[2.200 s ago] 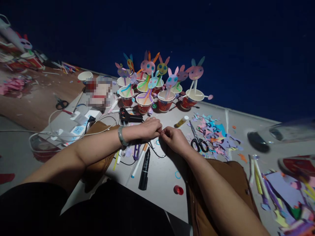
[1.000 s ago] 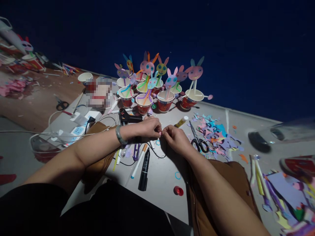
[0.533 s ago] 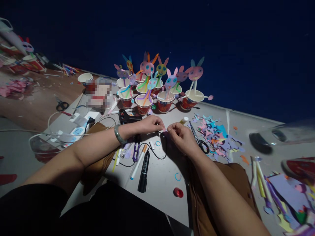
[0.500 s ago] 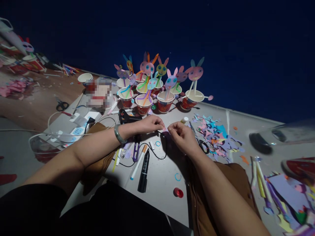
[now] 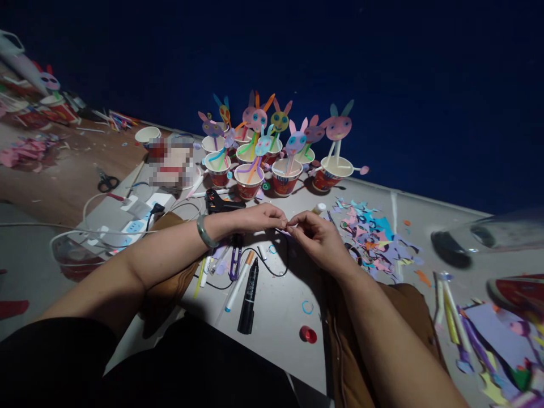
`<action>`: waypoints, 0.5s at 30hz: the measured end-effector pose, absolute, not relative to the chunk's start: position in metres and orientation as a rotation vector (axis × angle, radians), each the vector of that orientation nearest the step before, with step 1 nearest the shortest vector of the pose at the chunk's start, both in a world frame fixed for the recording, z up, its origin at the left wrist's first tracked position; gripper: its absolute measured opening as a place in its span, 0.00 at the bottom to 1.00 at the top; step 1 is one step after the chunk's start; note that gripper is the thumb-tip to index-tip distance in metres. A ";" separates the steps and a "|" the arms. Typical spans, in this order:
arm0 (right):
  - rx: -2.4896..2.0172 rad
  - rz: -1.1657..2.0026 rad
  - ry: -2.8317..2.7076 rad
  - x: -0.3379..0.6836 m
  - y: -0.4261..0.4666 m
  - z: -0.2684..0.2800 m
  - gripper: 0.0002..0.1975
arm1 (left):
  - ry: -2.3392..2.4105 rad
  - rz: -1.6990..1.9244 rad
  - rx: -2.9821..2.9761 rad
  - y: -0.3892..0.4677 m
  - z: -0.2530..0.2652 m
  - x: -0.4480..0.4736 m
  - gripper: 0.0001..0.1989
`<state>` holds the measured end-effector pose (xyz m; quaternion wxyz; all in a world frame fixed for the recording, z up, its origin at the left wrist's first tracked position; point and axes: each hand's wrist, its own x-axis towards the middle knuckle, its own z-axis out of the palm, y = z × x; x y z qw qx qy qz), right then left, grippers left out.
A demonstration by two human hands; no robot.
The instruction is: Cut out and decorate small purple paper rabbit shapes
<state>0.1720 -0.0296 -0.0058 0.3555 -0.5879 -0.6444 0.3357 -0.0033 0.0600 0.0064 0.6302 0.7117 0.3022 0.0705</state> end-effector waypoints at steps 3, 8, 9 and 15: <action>-1.514 0.857 -1.690 0.171 -0.029 -0.003 0.17 | 0.685 0.175 1.638 0.061 0.004 -0.003 0.08; -1.532 0.881 -1.650 0.168 -0.028 0.000 0.18 | 0.750 0.261 1.709 0.064 -0.002 0.000 0.08; -1.539 0.889 -1.643 0.169 -0.028 -0.001 0.18 | 0.754 0.277 1.730 0.064 -0.002 0.000 0.08; -1.574 0.900 -1.611 0.171 -0.028 -0.005 0.19 | 0.719 0.385 1.839 0.061 -0.002 0.000 0.05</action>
